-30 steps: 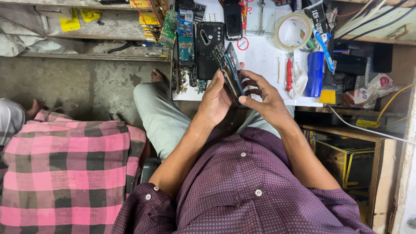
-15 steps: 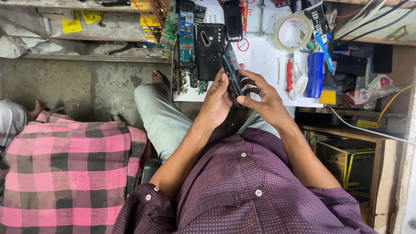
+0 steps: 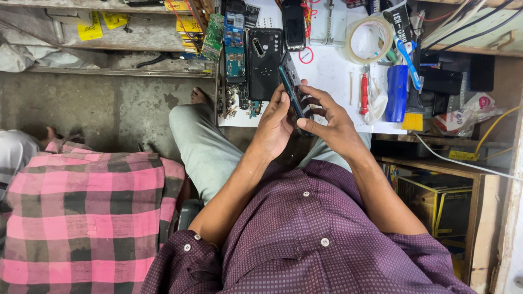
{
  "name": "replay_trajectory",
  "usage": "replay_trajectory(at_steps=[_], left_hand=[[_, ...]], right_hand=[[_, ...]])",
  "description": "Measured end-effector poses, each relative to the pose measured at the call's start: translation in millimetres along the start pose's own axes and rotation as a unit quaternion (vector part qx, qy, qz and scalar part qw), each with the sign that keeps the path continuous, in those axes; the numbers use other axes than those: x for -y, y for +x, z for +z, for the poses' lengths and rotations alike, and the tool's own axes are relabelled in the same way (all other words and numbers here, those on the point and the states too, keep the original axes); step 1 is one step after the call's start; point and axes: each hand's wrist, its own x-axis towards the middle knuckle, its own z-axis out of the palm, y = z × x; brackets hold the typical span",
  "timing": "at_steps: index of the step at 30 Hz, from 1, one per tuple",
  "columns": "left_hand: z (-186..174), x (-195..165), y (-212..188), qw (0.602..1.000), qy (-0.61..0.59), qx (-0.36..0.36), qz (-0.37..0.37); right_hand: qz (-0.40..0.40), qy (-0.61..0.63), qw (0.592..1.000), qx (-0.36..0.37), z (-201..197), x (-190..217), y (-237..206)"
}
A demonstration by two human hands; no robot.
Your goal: The person disassembles a smartphone at a cluttered repair bench. They first work on the exposed internal board and battery, separate the mid-frame from the back cover, then use a red screwdriver to unscrew screws from the back housing, handling the phone parts one at a time.
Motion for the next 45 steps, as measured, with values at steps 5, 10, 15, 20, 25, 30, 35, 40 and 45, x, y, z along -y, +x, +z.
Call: replay_trajectory(at_steps=[5,10,15,20,25,30,35,40,45], left_hand=[[1,0,0,1.000,0.000,-0.003,-0.003],[3,-1,-1,1.000,0.007,-0.005,-0.006],[5,-2,-2,1.000,0.009,-0.003,-0.006],[7,-1,-1,1.000,0.005,-0.013,-0.006],[6,1,7,1.000,0.007,-0.022,0.007],[4,3,16,0.999,-0.029,-0.016,0.022],[4,6,15,0.998,-0.054,-0.036,0.000],[10,3,15,0.997,-0.071,-0.032,-0.005],[25,-4,11,0.998,-0.049,-0.026,0.016]], right_hand=[[0.005,0.005,1.000,-0.001,1,0,0],[0.000,-0.008,1.000,0.000,0,-2,0],[-0.016,-0.037,0.999,0.003,-1,-2,-1],[-0.087,-0.182,0.979,0.000,6,6,-3],[-0.141,-0.310,0.940,0.006,11,15,-5],[-0.175,-0.346,0.921,-0.041,19,8,-3],[-0.159,-0.354,0.919,-0.066,24,-6,-4],[-0.177,-0.445,0.875,-0.074,29,-13,-5],[-0.203,-0.460,0.862,-0.064,28,0,-4]])
